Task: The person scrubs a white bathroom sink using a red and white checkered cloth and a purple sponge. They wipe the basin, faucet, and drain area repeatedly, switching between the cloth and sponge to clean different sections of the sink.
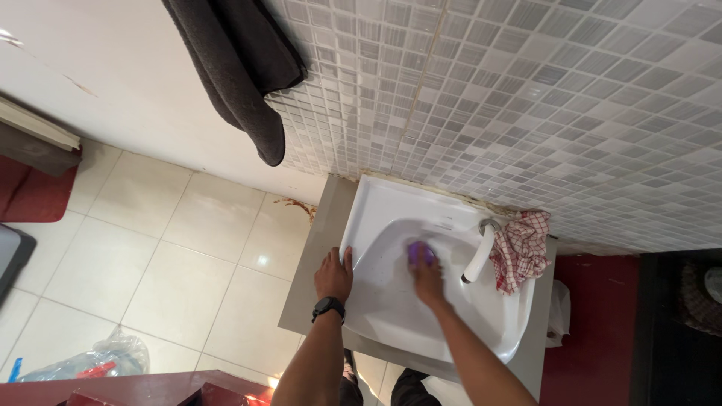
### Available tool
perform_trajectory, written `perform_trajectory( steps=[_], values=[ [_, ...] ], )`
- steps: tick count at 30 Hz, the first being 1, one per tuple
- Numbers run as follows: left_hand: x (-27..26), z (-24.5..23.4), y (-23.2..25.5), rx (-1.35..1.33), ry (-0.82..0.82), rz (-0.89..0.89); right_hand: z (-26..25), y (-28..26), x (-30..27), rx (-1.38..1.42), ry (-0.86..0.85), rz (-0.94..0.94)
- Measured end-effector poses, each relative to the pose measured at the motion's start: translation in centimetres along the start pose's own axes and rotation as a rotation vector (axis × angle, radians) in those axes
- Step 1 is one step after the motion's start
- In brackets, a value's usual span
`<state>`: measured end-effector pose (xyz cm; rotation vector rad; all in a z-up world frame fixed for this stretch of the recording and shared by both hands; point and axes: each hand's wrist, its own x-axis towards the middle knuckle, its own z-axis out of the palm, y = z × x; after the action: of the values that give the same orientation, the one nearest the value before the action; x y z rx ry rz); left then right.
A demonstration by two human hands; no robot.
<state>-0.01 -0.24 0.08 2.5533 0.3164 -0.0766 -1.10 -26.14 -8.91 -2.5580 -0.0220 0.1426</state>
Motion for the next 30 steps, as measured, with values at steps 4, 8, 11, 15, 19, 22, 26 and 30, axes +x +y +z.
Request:
perform_trajectory(
  steps=[4, 8, 11, 15, 19, 22, 26, 30],
  values=[
    [-0.1, -0.2, 0.3, 0.006, 0.021, 0.013, 3.1, -4.0, -2.6, 0.138, -0.289, -0.025],
    [-0.1, 0.0, 0.1, -0.018, 0.068, 0.029, -0.7, -0.5, -4.7, -0.206, -0.116, -0.162],
    [-0.2, 0.0, 0.1, 0.006, 0.041, 0.027, -4.1, 2.3, -5.0, -0.398, -0.157, 0.355],
    [-0.5, 0.5, -0.1, -0.003, 0.062, 0.038, -1.9, 0.1, -6.1, -0.346, -0.068, 0.334],
    [0.1, 0.2, -0.2, -0.013, 0.086, 0.041, 3.0, -6.0, -6.1, -0.138, -0.192, 0.156],
    [-0.3, 0.0, -0.2, -0.024, 0.043, 0.012, 4.1, -7.7, -6.8, 0.043, -0.194, 0.079],
    [-0.3, -0.2, 0.0, -0.031, 0.054, 0.017, 1.5, -4.9, -7.9, -0.101, -0.172, 0.141],
    [-0.3, -0.3, 0.1, -0.043, -0.019, -0.006, -2.4, -0.3, -7.4, -0.235, -0.021, 0.556]
  ],
)
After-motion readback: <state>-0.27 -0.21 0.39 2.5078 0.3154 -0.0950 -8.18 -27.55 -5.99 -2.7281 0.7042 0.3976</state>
